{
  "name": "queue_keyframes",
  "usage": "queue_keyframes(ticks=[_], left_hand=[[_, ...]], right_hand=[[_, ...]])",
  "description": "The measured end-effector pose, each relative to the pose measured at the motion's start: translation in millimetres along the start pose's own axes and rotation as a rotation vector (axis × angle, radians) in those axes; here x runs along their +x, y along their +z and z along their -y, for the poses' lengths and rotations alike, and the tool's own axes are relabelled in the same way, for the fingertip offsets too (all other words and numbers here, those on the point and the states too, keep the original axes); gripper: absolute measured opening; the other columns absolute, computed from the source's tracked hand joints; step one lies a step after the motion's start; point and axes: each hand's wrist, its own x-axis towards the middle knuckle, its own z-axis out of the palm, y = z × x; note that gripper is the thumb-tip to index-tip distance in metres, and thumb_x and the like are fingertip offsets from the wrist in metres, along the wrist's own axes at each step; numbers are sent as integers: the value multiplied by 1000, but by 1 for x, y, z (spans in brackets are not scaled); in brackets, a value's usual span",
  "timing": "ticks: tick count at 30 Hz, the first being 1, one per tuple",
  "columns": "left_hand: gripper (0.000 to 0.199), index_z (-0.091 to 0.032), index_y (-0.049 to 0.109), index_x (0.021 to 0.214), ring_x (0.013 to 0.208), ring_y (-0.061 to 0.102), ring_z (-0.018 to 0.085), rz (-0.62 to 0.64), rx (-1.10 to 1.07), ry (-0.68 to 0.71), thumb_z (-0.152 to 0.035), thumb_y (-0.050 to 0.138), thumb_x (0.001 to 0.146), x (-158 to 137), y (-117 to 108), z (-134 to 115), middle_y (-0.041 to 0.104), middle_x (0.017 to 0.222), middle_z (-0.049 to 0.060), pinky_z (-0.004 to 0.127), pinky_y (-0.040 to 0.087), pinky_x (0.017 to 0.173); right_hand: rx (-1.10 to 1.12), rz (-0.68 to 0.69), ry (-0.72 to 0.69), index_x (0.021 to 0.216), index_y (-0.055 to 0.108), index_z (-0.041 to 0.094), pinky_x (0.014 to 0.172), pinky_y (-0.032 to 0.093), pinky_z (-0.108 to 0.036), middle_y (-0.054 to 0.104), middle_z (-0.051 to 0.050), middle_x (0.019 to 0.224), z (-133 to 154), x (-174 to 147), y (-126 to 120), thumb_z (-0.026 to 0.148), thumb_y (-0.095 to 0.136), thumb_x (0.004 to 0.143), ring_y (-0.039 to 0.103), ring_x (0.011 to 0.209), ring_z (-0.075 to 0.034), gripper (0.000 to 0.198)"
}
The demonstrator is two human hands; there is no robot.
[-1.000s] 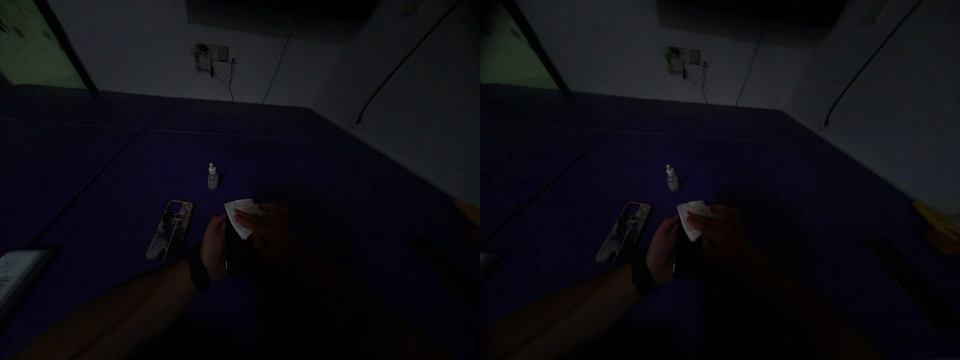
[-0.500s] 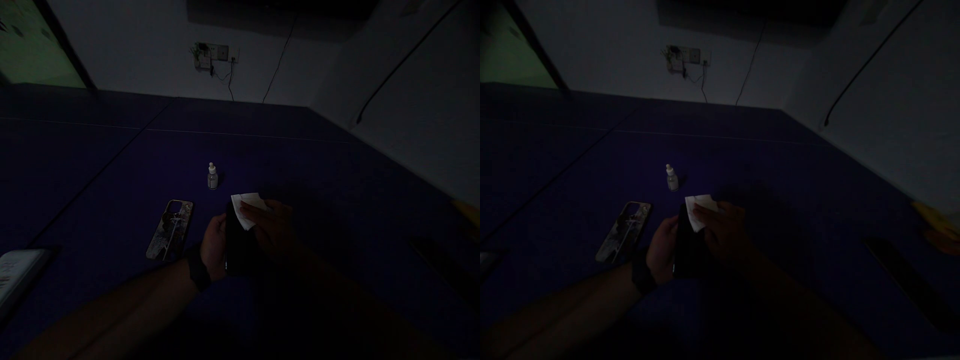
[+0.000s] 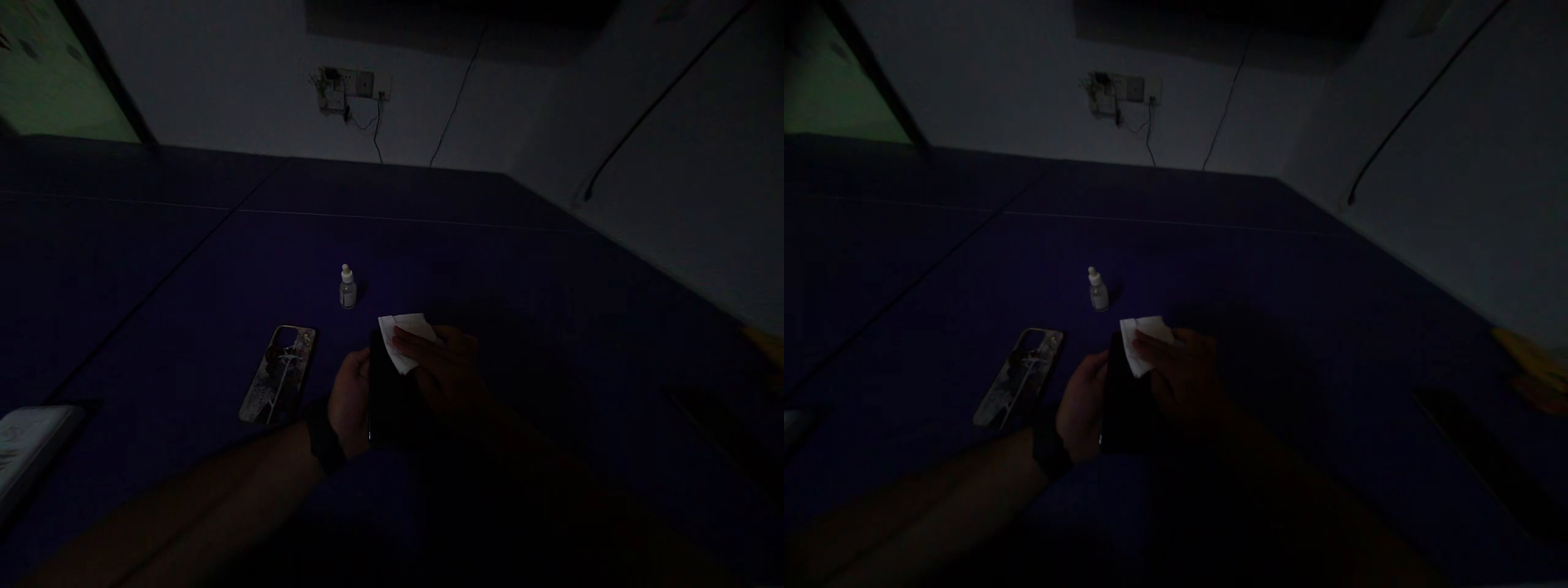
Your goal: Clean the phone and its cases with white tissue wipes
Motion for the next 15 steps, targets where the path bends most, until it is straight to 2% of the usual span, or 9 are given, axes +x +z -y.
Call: queue_keyframes(ticks=[4, 9, 15], left_hand=[[37, -14, 74, 102, 99, 72, 28, 21, -14, -29, -42, 51, 94, 2, -3, 0, 76, 97, 11, 41, 54, 95], [41, -13, 75, 102, 99, 72, 29, 38, -17, -44, -44, 48, 96, 1, -4, -1, 77, 96, 11, 40, 54, 95], [38, -15, 73, 88, 90, 72, 26, 5, -18, -31, -43, 48, 96, 0, 0, -1, 75, 86, 9, 37, 55, 91]], right_hand=[[9, -6, -8, 141, 63, 27, 99, 38, -54, 62, -1, 149, 0, 0, 1, 17, 45, 94, 50, 126, -33, 52], [22, 6, 0, 143, 62, 28, 99, 39, -55, 61, -2, 149, -1, 0, 0, 17, 45, 93, 50, 127, -33, 54], [18, 25, 1, 145, 60, 28, 98, 41, -57, 59, -3, 152, -1, -1, 0, 18, 45, 94, 50, 127, -35, 55]])
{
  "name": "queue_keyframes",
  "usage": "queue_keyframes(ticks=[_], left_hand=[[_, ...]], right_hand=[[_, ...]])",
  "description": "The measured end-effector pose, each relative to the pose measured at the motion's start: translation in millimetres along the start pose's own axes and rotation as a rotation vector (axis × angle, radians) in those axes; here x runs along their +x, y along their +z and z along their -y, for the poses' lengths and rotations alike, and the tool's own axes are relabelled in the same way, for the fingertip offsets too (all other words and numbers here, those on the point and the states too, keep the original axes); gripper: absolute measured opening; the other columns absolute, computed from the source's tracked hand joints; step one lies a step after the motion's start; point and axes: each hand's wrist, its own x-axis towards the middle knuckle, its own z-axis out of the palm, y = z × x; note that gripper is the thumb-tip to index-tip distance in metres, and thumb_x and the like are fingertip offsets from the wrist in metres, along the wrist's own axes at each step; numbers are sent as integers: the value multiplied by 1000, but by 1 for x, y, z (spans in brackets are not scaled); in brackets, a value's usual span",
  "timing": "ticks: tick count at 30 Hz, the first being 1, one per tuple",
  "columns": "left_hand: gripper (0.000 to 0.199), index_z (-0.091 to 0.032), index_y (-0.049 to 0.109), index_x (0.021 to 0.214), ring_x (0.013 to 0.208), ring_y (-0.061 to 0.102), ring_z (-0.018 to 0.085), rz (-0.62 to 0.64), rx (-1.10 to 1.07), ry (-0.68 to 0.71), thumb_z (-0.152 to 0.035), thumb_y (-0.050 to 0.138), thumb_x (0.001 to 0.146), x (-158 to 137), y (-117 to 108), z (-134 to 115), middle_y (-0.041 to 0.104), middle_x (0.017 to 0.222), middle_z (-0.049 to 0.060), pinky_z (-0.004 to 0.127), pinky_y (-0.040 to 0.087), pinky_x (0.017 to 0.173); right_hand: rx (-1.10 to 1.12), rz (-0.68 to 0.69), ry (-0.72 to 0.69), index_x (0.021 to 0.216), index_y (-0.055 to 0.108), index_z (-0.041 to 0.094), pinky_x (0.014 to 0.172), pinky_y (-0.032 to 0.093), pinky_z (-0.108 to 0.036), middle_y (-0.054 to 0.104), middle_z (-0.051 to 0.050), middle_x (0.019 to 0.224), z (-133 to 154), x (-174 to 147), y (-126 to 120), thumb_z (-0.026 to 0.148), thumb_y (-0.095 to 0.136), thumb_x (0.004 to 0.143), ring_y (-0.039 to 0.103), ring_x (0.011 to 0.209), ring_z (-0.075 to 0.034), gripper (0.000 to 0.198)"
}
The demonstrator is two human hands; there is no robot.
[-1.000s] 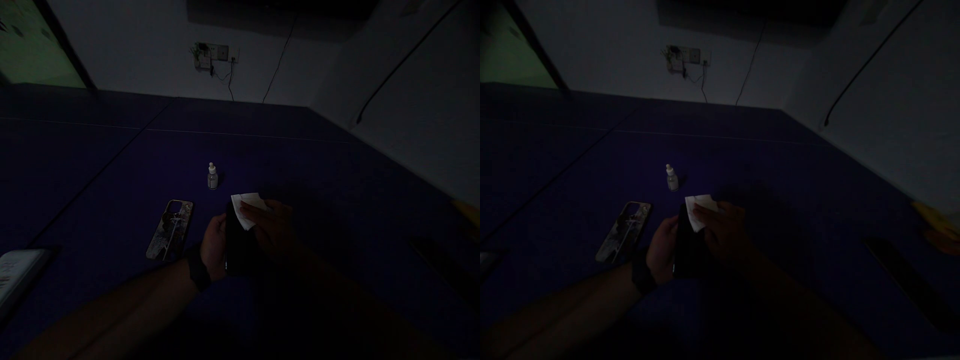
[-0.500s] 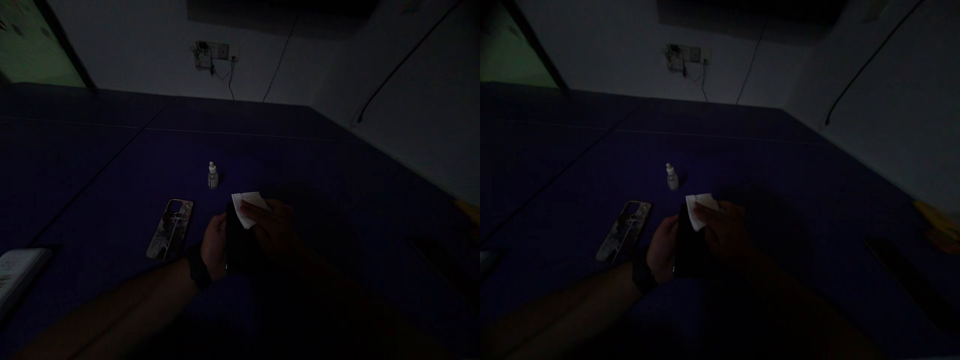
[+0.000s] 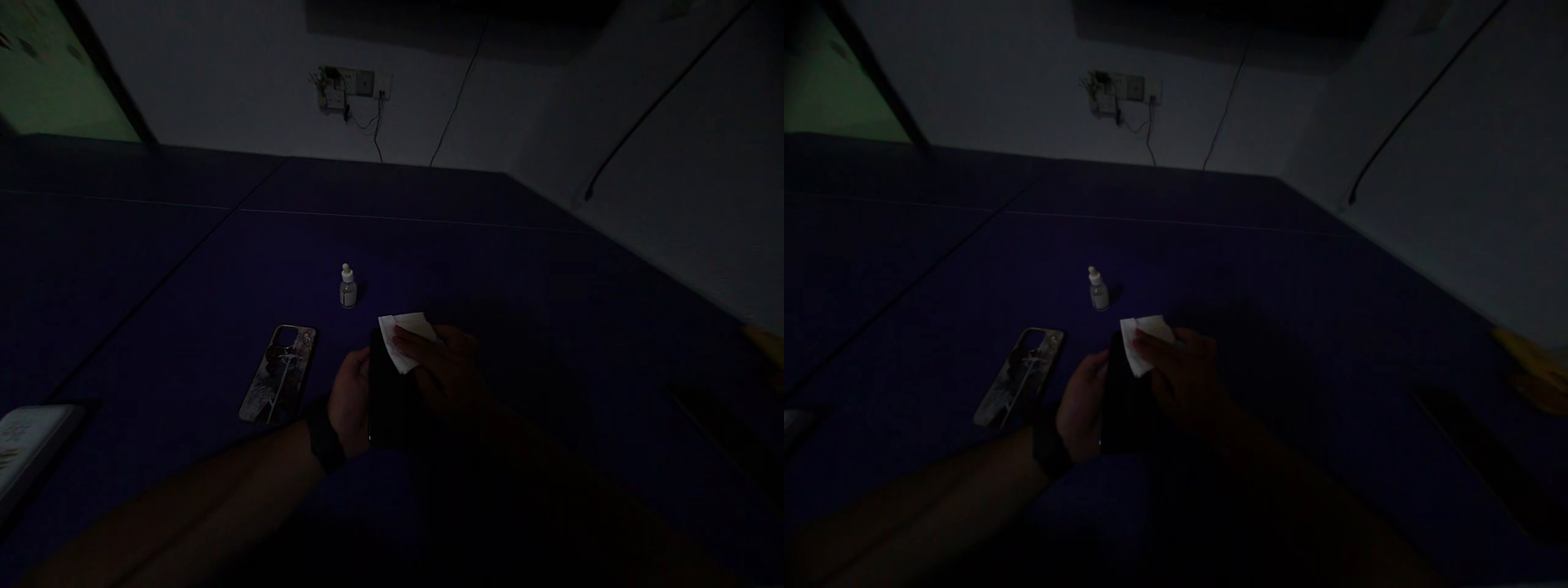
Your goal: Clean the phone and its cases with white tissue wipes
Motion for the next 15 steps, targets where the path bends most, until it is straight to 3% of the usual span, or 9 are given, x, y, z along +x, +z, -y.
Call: queue_keyframes(ticks=[11, 15], left_hand=[[44, -12, 75, 102, 99, 72, 28, -12, -2, -4, -42, 42, 98, 0, -1, 0, 76, 95, 13, 40, 54, 94], [39, -14, 74, 102, 100, 72, 28, 30, -13, -2, -42, 48, 95, 3, -6, 1, 77, 96, 12, 40, 53, 97]], right_hand=[[-16, 17, 16, 144, 61, 29, 100, 39, -53, 58, -1, 153, 0, 0, 0, 18, 46, 94, 50, 128, -34, 53], [-31, 37, 6, 146, 59, 30, 100, 39, -53, 56, 0, 155, -2, 0, 1, 18, 49, 93, 51, 128, -34, 56]])
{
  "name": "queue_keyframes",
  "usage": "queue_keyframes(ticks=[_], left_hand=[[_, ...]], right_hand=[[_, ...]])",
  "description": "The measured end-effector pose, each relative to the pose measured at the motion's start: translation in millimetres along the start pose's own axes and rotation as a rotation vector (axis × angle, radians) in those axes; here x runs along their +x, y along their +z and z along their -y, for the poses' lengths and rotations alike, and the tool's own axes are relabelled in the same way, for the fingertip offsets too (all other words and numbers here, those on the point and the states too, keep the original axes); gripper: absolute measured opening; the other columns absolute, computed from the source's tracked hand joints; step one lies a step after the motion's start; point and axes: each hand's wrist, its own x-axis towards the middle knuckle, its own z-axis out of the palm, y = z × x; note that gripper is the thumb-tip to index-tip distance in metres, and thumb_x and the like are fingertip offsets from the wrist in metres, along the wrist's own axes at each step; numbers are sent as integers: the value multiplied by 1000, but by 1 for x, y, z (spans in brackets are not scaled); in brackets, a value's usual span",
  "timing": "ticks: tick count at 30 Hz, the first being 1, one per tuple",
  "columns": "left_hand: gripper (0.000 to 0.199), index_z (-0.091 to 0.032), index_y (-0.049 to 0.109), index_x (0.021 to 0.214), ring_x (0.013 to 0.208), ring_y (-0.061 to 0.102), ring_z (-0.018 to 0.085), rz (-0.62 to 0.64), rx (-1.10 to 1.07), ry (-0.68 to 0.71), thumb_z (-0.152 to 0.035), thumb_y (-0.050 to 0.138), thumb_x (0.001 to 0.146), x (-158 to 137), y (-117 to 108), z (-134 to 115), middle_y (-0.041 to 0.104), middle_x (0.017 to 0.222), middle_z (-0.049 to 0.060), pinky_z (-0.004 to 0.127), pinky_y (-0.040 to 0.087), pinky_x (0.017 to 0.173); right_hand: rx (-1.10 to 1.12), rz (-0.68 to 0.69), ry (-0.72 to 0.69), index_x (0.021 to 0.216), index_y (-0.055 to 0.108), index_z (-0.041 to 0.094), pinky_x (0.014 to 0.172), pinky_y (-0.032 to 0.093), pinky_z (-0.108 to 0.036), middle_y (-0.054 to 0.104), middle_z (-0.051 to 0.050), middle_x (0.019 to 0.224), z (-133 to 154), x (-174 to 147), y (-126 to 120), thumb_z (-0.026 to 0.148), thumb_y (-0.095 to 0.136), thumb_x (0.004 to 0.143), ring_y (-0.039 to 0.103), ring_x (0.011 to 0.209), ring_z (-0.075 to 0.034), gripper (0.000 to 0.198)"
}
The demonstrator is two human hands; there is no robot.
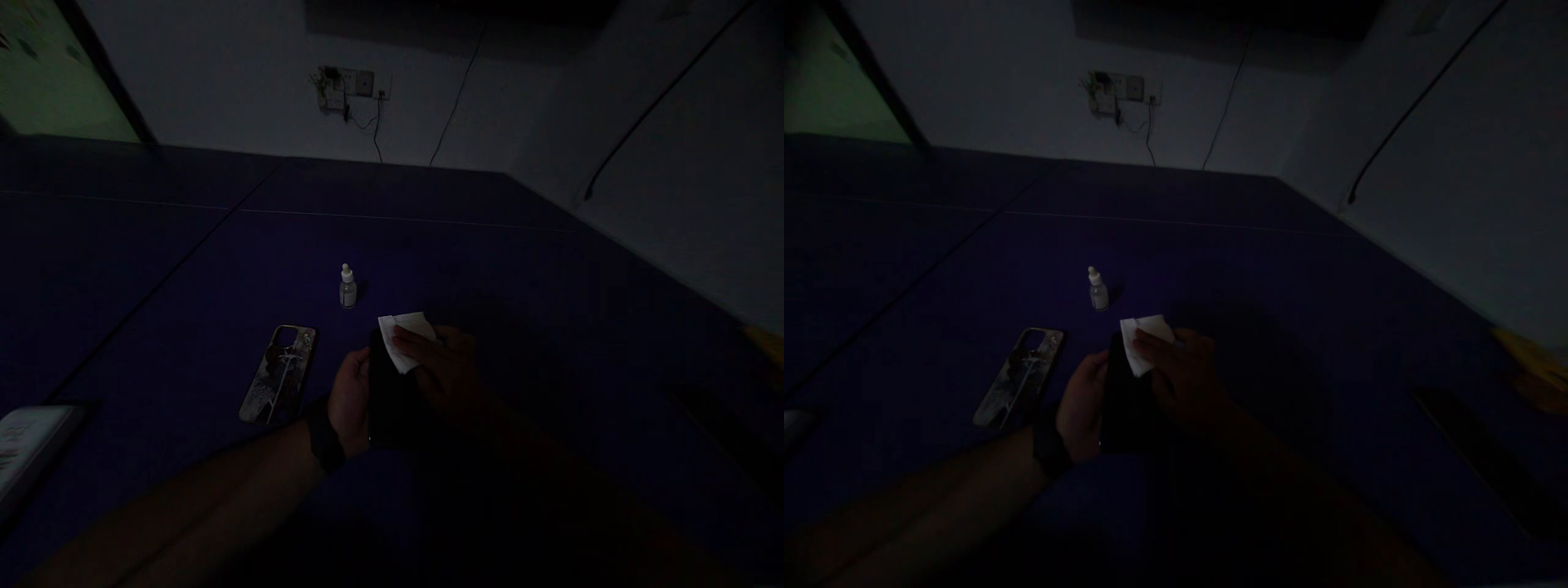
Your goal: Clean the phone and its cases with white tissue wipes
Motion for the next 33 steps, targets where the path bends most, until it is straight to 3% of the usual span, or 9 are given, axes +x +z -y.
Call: queue_keyframes(ticks=[7, 14, 26, 33], left_hand=[[42, -14, 74, 105, 102, 72, 31, 49, 33, -19, -47, 53, 91, 2, -2, 0, 77, 98, 13, 42, 54, 95], [42, -13, 74, 100, 100, 72, 29, -7, 15, -11, -44, 47, 95, -1, 3, -1, 76, 95, 13, 40, 54, 95], [38, -14, 74, 96, 96, 73, 28, 4, 17, -5, -45, 52, 93, 3, -3, -1, 76, 91, 12, 38, 54, 94], [48, -13, 74, 91, 90, 72, 26, -45, -4, -21, -43, 38, 100, -5, 11, -2, 75, 84, 11, 39, 54, 92]], right_hand=[[57, -33, 1, 148, 56, 33, 100, 39, -55, 59, 1, 152, 1, 1, 0, 16, 46, 93, 51, 127, -33, 59], [69, -36, -4, 144, 60, 29, 101, 40, -52, 58, -1, 153, 0, 0, 1, 16, 44, 95, 52, 129, -31, 54], [86, -9, 3, 144, 60, 28, 103, 39, -51, 55, -1, 155, 0, 0, 0, 16, 44, 94, 51, 130, -31, 54], [115, -20, -5, 144, 60, 28, 103, 38, -52, 56, -1, 154, -2, 0, 2, 17, 42, 95, 51, 130, -31, 53]])
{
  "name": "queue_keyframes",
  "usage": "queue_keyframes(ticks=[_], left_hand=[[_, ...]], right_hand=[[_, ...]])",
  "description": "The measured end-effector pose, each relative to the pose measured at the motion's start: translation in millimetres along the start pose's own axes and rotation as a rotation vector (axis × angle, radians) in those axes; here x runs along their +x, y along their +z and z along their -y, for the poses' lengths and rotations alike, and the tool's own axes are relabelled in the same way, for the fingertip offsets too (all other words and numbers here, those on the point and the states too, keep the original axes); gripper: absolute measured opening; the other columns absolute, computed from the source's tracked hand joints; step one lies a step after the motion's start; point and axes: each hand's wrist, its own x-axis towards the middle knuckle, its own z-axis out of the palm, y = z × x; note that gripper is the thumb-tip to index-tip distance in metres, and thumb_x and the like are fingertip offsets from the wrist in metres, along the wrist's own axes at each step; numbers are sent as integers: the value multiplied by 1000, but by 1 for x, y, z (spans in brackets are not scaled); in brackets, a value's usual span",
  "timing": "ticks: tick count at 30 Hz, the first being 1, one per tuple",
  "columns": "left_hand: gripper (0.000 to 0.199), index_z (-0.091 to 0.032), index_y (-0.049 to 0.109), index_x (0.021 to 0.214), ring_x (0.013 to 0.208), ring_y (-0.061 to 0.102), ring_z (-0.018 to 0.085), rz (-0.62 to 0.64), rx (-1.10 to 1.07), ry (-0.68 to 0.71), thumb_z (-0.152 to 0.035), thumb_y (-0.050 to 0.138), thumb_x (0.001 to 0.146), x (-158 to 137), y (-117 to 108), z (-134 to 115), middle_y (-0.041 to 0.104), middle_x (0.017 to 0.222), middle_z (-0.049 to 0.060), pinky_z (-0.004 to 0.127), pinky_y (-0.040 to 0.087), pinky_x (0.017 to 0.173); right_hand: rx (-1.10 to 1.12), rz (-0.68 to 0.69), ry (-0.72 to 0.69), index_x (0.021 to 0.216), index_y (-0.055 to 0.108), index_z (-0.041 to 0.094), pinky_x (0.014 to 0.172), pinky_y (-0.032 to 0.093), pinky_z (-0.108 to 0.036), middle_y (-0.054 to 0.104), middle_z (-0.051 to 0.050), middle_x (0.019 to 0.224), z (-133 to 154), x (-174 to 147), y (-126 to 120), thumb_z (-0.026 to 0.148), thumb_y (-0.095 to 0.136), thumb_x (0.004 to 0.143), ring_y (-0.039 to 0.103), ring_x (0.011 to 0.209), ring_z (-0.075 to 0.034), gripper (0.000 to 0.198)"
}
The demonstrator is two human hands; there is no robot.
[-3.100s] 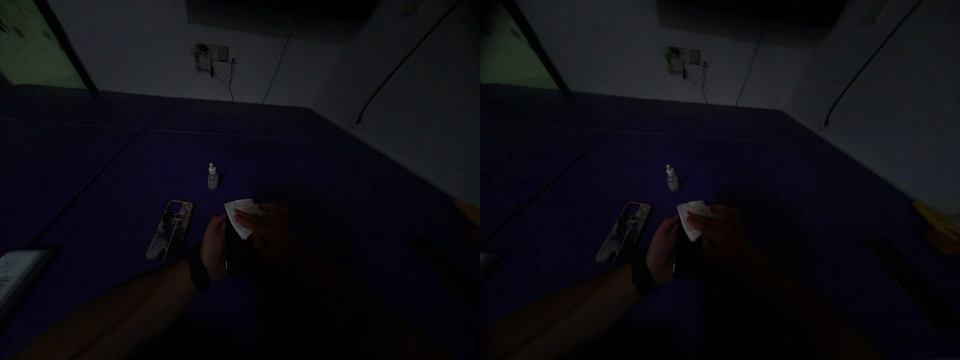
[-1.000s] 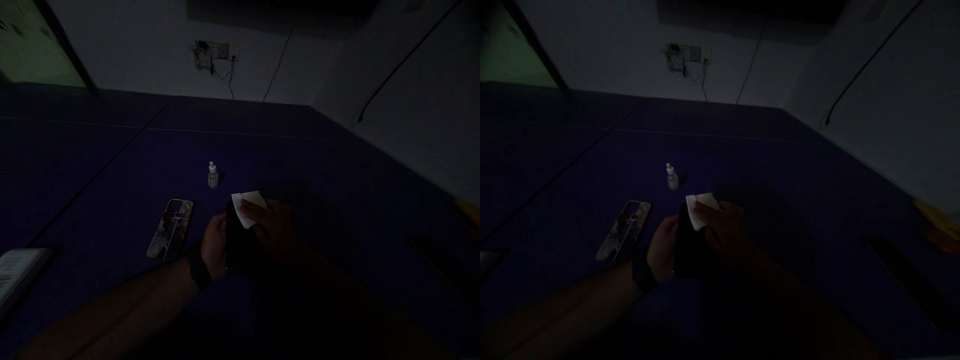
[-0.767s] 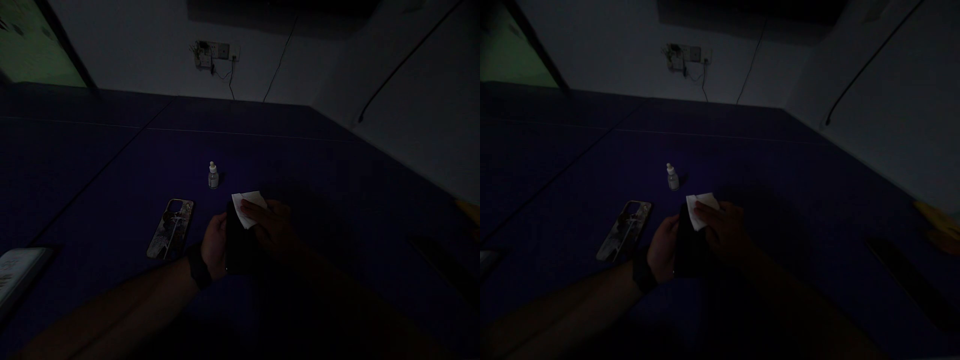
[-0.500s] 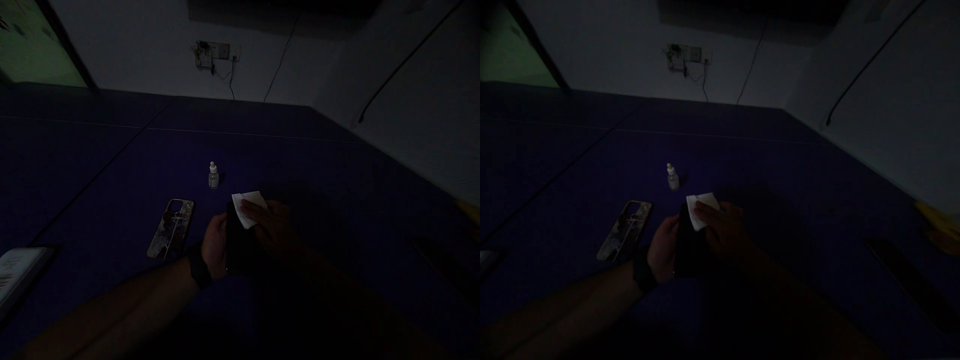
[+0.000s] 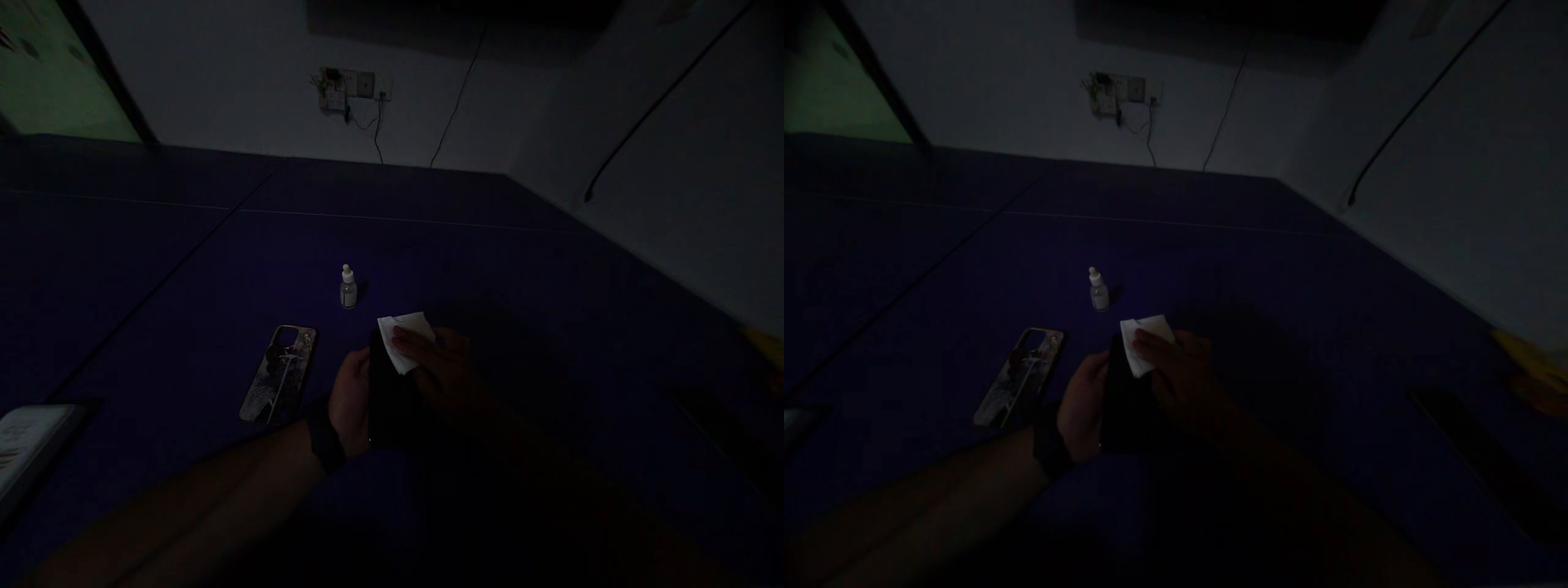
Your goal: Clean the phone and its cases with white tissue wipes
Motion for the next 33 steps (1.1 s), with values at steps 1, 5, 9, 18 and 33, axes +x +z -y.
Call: queue_keyframes(ticks=[1, 5, 9, 18, 33], left_hand=[[47, -13, 74, 90, 86, 72, 25, -14, -2, 4, -42, 38, 100, -1, 1, 0, 74, 80, 9, 38, 54, 91], [43, -13, 74, 90, 77, 70, 23, -35, -6, 21, -40, 41, 99, 2, -2, 0, 69, 69, 6, 34, 55, 85], [46, -12, 74, 100, 91, 71, 26, 51, -26, -6, -44, 41, 98, 5, -7, 1, 74, 86, 11, 38, 55, 90], [53, -12, 73, 113, 99, 72, 30, 3, -23, 10, -47, 35, 98, -1, 2, -3, 76, 99, 13, 43, 54, 94], [46, -14, 74, 106, 89, 72, 28, -12, -2, -8, -45, 42, 96, -1, 0, -2, 75, 91, 12, 42, 55, 88]], right_hand=[[-1, 5, 1, 145, 60, 28, 103, 38, -52, 56, -1, 155, 0, 0, 0, 17, 43, 95, 51, 130, -31, 53], [-14, 18, 6, 147, 57, 29, 102, 38, -52, 54, 0, 156, 0, 0, 0, 17, 44, 95, 51, 129, -31, 55], [-38, -13, 13, 145, 59, 28, 100, 38, -51, 55, -1, 155, -1, 1, -1, 16, 42, 96, 52, 124, -31, 53], [24, -83, -187, 143, 62, 32, 97, 38, -50, 74, 1, 133, -8, -1, -10, 16, 46, 92, 58, 115, -29, 55], [-27, -36, -95, 142, 62, 32, 98, 39, -51, 66, 0, 144, -17, 0, -12, 18, 44, 94, 58, 121, -30, 53]])
